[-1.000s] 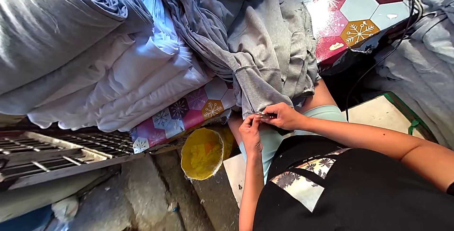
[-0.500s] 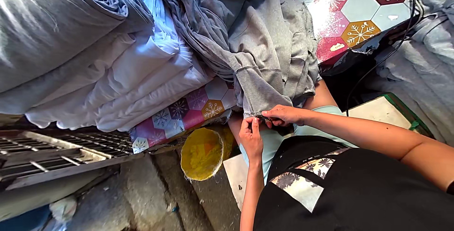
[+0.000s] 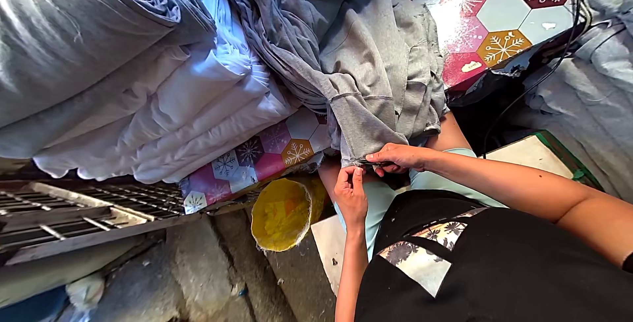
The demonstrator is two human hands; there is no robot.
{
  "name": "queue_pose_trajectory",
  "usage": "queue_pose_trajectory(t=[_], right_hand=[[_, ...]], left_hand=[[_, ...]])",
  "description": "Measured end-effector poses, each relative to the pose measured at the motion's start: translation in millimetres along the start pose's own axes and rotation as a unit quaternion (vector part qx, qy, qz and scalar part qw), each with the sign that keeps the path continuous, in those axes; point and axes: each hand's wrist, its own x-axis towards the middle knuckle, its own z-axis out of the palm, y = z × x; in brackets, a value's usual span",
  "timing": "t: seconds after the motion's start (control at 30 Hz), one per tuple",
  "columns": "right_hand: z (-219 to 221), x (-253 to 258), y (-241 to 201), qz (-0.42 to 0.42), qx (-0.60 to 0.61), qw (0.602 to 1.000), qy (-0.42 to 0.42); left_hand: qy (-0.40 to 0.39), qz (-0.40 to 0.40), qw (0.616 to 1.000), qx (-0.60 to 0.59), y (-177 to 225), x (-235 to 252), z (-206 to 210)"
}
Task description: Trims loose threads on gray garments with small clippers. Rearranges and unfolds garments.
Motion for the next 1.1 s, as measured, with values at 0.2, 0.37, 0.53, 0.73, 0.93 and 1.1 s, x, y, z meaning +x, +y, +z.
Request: queue_pose_trajectory(t=[0.2, 0.37, 0.53, 0.73, 0.93, 1.1], right_hand=[[-1.1, 5.1, -6.5, 0.010, 0.013, 1.000, -0.013], [0.2, 11.4, -9.2, 0.016, 0.006, 1.000, 0.008], [-4.8, 7.7, -6.1, 0.026, -0.031, 0.999, -0.017], [0.7, 10.2, -10.3, 0.036, -0.039, 0.998, -0.023], [-3.5, 5.4, -15.1, 0.025, -0.003, 1.000, 0.013], [1.1, -2.7, -12.4, 0.001, -0.013, 0.998, 0.065]], left_hand=[[0.001, -0.004, 1.000, -0.004, -1.2, -0.4, -1.2], [-0.005, -0.004, 1.000, -0.019, -2.4, 0.0, -2.3], [-0.011, -0.027, 0.998, -0.052, 2.0, -2.2, -5.6], [-0.037, -0.021, 0.998, -0.044, 6.0, -7.8, -6.2], [0.084, -0.025, 0.974, 0.208, -2.9, 6.1, -57.1], [0.075, -0.154, 0.953, 0.250, -8.3, 22.1, -82.5]])
